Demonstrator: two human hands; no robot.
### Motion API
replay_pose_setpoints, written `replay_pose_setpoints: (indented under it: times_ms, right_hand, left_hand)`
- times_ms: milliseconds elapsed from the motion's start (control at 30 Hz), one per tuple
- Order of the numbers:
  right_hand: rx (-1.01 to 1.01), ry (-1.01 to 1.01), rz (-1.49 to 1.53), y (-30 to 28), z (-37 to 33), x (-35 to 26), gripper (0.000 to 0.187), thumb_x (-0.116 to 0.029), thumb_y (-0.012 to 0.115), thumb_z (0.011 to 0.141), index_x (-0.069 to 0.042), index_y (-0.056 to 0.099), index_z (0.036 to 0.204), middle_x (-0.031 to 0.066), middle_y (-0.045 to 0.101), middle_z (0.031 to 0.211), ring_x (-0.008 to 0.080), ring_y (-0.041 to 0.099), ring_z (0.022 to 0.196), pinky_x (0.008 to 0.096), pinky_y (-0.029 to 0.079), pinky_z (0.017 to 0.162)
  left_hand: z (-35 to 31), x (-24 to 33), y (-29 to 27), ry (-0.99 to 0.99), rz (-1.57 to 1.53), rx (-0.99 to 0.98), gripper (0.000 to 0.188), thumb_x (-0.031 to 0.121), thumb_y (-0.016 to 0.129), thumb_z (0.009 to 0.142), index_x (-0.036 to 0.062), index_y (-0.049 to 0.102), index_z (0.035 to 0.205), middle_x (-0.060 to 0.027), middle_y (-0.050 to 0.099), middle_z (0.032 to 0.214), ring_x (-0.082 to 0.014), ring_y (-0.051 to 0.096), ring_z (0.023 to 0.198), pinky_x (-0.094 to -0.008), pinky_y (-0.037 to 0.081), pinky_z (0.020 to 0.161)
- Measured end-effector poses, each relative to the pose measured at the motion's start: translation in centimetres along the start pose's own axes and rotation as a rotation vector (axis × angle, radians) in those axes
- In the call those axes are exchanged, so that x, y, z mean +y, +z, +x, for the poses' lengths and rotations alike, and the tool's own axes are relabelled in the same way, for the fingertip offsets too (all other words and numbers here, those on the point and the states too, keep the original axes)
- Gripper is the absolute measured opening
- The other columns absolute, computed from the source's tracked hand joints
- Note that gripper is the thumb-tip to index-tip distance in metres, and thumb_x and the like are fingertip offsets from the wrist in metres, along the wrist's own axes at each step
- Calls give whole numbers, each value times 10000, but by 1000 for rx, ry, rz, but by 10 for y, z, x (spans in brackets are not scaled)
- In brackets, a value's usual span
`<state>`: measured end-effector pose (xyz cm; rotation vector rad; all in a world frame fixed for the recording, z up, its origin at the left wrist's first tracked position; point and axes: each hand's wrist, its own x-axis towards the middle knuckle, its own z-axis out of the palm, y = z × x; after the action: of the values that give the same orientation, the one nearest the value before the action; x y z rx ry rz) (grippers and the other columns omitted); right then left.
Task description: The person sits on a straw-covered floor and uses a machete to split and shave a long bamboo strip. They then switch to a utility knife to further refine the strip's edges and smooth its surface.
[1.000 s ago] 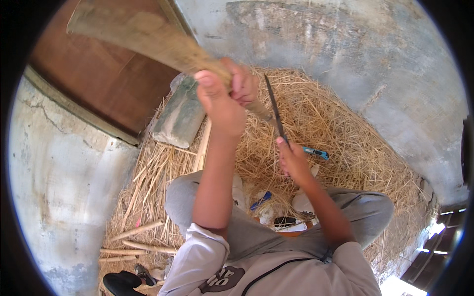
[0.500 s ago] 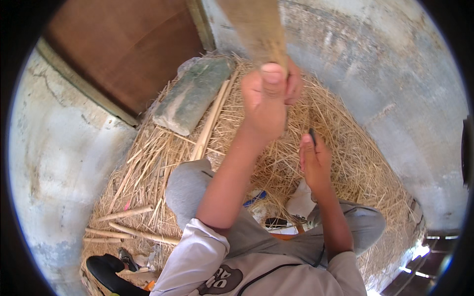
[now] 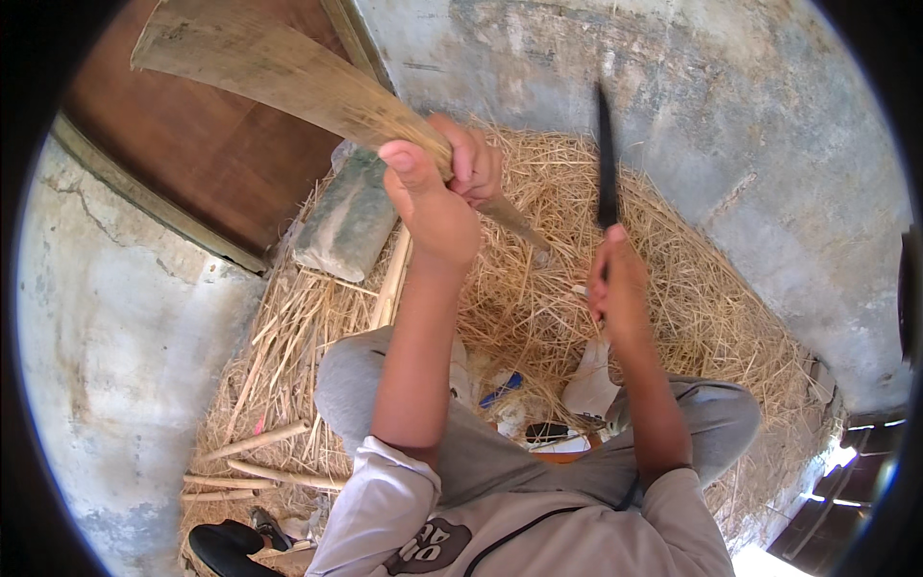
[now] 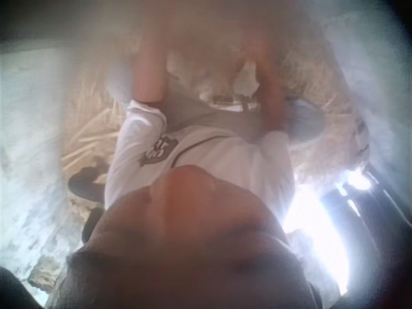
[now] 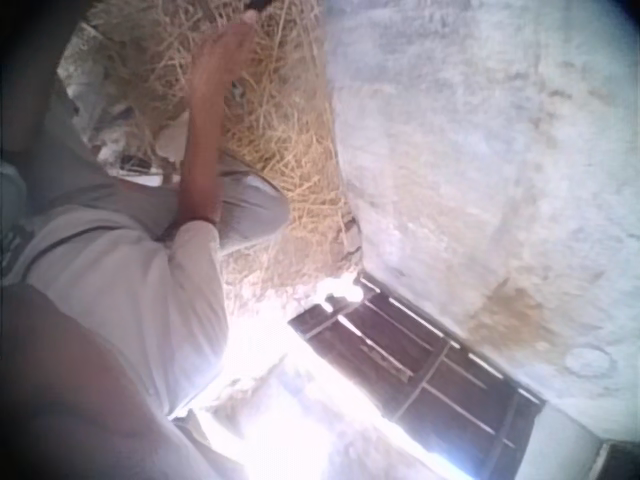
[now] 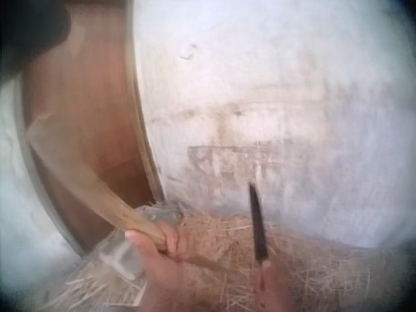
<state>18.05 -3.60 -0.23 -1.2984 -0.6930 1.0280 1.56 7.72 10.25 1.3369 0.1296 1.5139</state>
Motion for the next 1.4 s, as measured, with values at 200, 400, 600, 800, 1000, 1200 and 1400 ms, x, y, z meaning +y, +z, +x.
replay_pose_setpoints:
  times_ms: [200, 400, 600, 800, 1000, 1200, 1400]
  right_hand:
    - [200, -620, 536, 13, -2, -11, 506, -566, 386, 1041, -98, 490, 875, -17, 401, 554, 113, 395, 444, 254, 359, 422]
    - [-270, 190, -536, -16, 41, 107, 697, -651, 382, 1004, -36, 575, 741, 45, 459, 569, 181, 440, 527, 370, 389, 529]
    - [-326, 65, -726, -22, 38, 73, 638, -568, 441, 1023, -16, 575, 732, 42, 453, 566, 168, 448, 542, 384, 399, 569]
    - [-344, 282, -432, -11, -12, 58, 484, -520, 483, 1027, -56, 550, 904, -10, 416, 553, 120, 415, 449, 322, 376, 457]
    - [-354, 342, -215, -18, -31, 68, 457, -513, 488, 1025, -105, 474, 821, -31, 416, 548, 78, 403, 405, 271, 345, 389]
    - [-371, 409, -1, -19, -26, -1, 472, -495, 500, 1026, -119, 450, 745, -23, 423, 545, 70, 362, 383, 260, 304, 354]
    - [38, -557, 170, 5, -40, -90, 538, -520, 437, 1037, -80, 498, 733, -1, 467, 562, 98, 449, 458, 255, 353, 441]
  left_hand:
    - [0, 5, 2, 5, 15, -12, 756, 849, 285, 862, 117, 355, 688, 35, 249, 547, -94, 178, 479, -270, 175, 457]
    - [-7, 5, -17, 14, -45, -64, 733, 806, 324, 892, 100, 366, 698, 26, 265, 568, -93, 216, 500, -263, 194, 478]
    - [-9, 6, -5, 16, -47, -145, 718, 775, 359, 914, 85, 381, 714, 16, 301, 575, -87, 248, 505, -262, 199, 483]
    - [-21, 35, 28, -77, 61, -159, 777, 866, 330, 837, 103, 383, 698, 29, 281, 556, -90, 211, 493, -265, 196, 479]
    - [-23, 33, 31, -98, 10, -142, 784, 877, 309, 831, 109, 386, 694, 36, 277, 542, -87, 187, 473, -263, 173, 463]
    - [-13, 36, 18, -57, -13, -9, 769, 867, 291, 849, 118, 375, 698, 37, 265, 546, -90, 189, 475, -263, 167, 463]
    - [-9, 36, -9, -10, -13, 111, 741, 807, 323, 901, 91, 379, 719, 24, 275, 558, -89, 209, 471, -263, 173, 440]
